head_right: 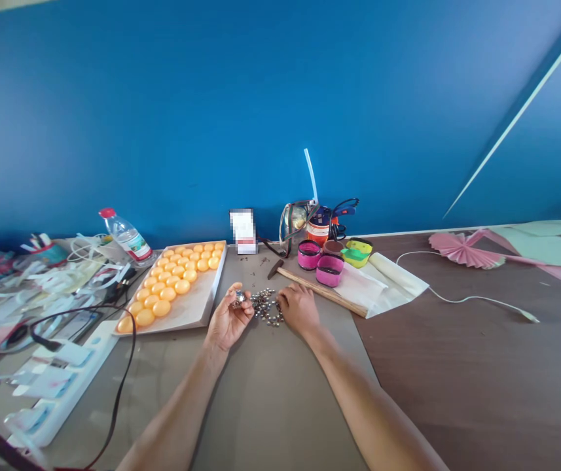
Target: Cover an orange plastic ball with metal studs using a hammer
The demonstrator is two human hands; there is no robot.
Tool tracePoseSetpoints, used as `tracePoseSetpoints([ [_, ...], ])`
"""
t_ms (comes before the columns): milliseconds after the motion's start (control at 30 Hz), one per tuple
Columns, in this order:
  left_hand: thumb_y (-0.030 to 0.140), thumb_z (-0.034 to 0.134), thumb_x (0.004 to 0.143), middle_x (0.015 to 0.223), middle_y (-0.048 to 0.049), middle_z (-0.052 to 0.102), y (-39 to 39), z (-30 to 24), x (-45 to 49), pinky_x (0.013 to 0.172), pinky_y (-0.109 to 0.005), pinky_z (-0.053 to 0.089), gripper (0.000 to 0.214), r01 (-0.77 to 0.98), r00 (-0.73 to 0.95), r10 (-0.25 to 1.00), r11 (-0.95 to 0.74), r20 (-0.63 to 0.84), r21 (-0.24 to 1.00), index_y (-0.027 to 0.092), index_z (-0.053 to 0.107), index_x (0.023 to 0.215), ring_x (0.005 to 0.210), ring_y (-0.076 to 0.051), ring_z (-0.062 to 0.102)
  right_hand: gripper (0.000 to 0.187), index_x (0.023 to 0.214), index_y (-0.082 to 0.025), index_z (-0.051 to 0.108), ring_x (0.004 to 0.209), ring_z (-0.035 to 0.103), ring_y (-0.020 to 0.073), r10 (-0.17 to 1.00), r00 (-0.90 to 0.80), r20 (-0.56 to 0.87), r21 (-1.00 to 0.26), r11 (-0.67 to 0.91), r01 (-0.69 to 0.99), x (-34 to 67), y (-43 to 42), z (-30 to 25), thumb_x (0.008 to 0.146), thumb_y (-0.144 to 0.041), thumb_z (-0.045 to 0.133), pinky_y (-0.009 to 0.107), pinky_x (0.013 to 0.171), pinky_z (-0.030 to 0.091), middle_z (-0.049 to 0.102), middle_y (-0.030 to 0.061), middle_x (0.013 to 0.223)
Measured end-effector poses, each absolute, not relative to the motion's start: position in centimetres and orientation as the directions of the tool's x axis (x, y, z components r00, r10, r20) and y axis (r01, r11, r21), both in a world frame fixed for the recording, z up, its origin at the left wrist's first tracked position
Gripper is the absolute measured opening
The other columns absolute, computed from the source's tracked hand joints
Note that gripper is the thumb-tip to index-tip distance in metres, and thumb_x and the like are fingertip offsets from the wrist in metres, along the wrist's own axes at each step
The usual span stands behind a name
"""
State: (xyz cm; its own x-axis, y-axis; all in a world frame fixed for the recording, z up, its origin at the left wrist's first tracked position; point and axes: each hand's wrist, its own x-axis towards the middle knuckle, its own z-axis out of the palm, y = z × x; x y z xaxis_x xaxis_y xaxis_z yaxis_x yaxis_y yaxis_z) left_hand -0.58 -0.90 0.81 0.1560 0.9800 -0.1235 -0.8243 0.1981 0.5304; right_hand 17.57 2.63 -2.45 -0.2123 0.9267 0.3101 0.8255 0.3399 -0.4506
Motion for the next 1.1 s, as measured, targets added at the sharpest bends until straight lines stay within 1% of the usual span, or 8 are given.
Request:
tracePoseSetpoints([
  [300,0.05,0.056,0.078,0.064,-0.0003,0.057,-0.8,0.7,0.1,0.041,-0.016,0.028,0.034,-0.7,0.015,0.99,0.113,-0.143,0.706,0.017,0.051,0.083,0.04,-0.003,0.038,0.016,0.08,-0.02,0.064,0.086,0.052,0.0146,0.927,-0.207,0.313,-0.444,0.335,0.831,17.5,2.5,-2.3,0.084,-0.026,0.05,0.025,0.076,0.03,0.061,0.0026,0.087],
  [433,0.056,0.053,0.076,0.059,0.001,0.055,-0.7,0.8,0.3,0.038,-0.017,0.025,0.039,-0.674,-0.052,0.99,0.059,-0.128,0.737,0.017,0.051,0.082,0.035,-0.003,0.035,0.015,0.08,-0.021,0.064,0.087,0.052,0.0148,0.924,-0.207,0.321,-0.448,0.341,0.827,17.6,2.5,-2.4,0.084,-0.027,0.05,0.025,0.076,0.03,0.061,0.0025,0.087],
  [633,0.056,0.052,0.077,0.061,0.0005,0.056,-0.6,0.3,0.6,0.038,-0.016,0.026,0.039,-0.7,-0.067,0.988,0.052,-0.138,0.712,0.017,0.051,0.083,0.036,-0.003,0.034,0.017,0.08,-0.021,0.065,0.088,0.053,0.0154,0.927,-0.198,0.317,-0.462,0.334,0.822,17.4,2.5,-2.4,0.085,-0.028,0.05,0.026,0.077,0.03,0.062,0.0025,0.086],
  [733,0.053,0.055,0.077,0.07,-0.002,0.06,-0.5,0.1,0.6,0.047,-0.019,0.039,0.037,-0.768,-0.036,0.993,0.047,-0.116,0.639,0.018,0.053,0.09,0.048,-0.007,0.05,0.018,0.082,-0.021,0.064,0.088,0.053,0.0153,0.925,-0.184,0.332,-0.476,0.333,0.814,17.4,2.6,-2.6,0.085,-0.028,0.049,0.026,0.078,0.031,0.061,0.0027,0.086],
  [800,0.042,0.062,0.076,0.079,-0.0032,0.062,-0.6,0.2,0.7,0.059,-0.023,0.046,0.034,-0.801,-0.007,0.995,0.054,-0.099,0.596,0.019,0.054,0.099,0.064,-0.012,0.059,0.018,0.082,-0.02,0.064,0.088,0.053,0.0152,0.925,-0.17,0.339,-0.48,0.326,0.814,17.3,2.6,-2.6,0.085,-0.028,0.048,0.025,0.077,0.032,0.061,0.0028,0.086],
  [900,0.02,0.07,0.07,0.087,-0.0044,0.064,-1.0,0.6,0.9,0.07,-0.026,0.048,0.043,-0.783,0.012,0.998,0.05,-0.065,0.621,0.02,0.053,0.11,0.078,-0.015,0.063,0.019,0.08,-0.02,0.064,0.086,0.054,0.0151,0.919,-0.172,0.354,-0.473,0.334,0.815,17.3,2.7,-2.5,0.085,-0.027,0.047,0.025,0.076,0.032,0.061,0.0024,0.084],
  [1000,0.02,0.068,0.072,0.088,-0.0076,0.065,-1.2,0.8,0.9,0.061,-0.024,0.047,0.041,-0.749,0.053,0.998,0.066,-0.039,0.66,0.017,0.054,0.11,0.069,-0.014,0.062,0.022,0.078,-0.02,0.063,0.083,0.055,0.0146,0.907,-0.186,0.377,-0.482,0.364,0.797,17.4,2.9,-2.6,0.086,-0.026,0.043,0.024,0.075,0.034,0.061,0.0018,0.08],
  [1100,0.034,0.061,0.078,0.077,-0.0081,0.064,-1.2,0.8,0.7,0.052,-0.021,0.043,0.026,-0.778,0.051,0.998,0.058,-0.03,0.626,0.011,0.06,0.092,0.055,-0.01,0.056,0.026,0.077,-0.019,0.062,0.081,0.056,0.015,0.893,-0.159,0.422,-0.532,0.386,0.753,17.4,3.3,-2.6,0.087,-0.027,0.04,0.025,0.075,0.038,0.062,0.003,0.08],
])
